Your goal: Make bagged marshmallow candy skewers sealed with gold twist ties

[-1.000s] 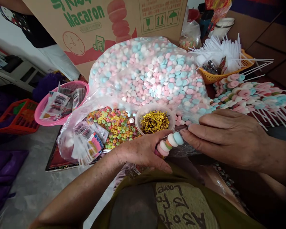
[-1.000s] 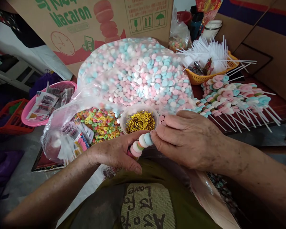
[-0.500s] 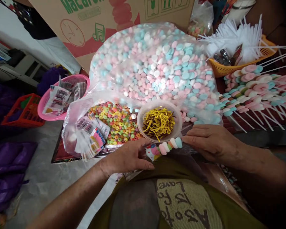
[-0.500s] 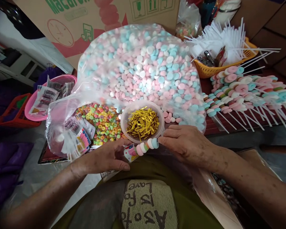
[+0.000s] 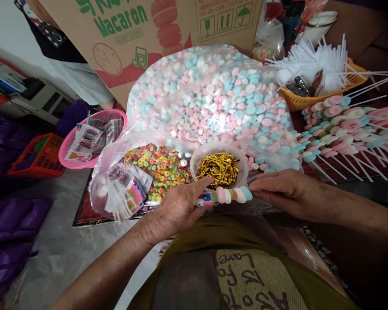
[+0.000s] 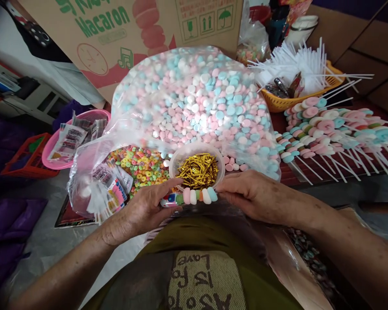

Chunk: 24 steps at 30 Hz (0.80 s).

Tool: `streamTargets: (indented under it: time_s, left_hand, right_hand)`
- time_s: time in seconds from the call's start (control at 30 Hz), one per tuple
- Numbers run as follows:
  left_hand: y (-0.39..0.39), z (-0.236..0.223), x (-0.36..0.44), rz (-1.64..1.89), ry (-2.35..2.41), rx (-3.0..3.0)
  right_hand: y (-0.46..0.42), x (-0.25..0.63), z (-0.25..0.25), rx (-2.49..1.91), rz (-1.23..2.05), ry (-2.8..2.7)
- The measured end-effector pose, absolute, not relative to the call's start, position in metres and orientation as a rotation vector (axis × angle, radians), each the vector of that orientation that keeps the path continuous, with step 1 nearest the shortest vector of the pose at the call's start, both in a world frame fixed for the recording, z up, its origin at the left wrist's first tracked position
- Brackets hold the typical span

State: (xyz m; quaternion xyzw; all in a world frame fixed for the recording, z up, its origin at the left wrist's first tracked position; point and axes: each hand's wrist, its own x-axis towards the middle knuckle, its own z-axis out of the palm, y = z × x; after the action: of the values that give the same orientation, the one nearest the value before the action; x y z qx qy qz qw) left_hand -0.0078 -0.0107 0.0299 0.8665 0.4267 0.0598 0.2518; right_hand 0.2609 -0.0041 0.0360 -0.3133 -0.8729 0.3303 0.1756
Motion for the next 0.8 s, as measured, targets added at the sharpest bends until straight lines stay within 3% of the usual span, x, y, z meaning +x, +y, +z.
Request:
streamTargets:
  time_s: [0.23,0.43,0.57,0.8]
  left_hand:
    - [-0.007,0.028,0.005,0.047,1.168,2.488]
    - [0.008,0.042,-0.004,0.219,1.028,1.665]
    - [0.022,0.04,-0.024,0.127,0.757,1.142]
    - [0.012,0.026,-0.009,-0.076,0.782,1.088]
  right_hand:
    - [-0.01,0.253,0.049,-0.86,0.629,-2.644]
    - [-0.011,0.252,0.04,-0.811,-0.172,-2.52]
    - [-0.009,0.258,0.034,-0.751,-0.166,-2.539]
    - [-0.006,0.255,0.034,-0.702,-0.164,-2.617]
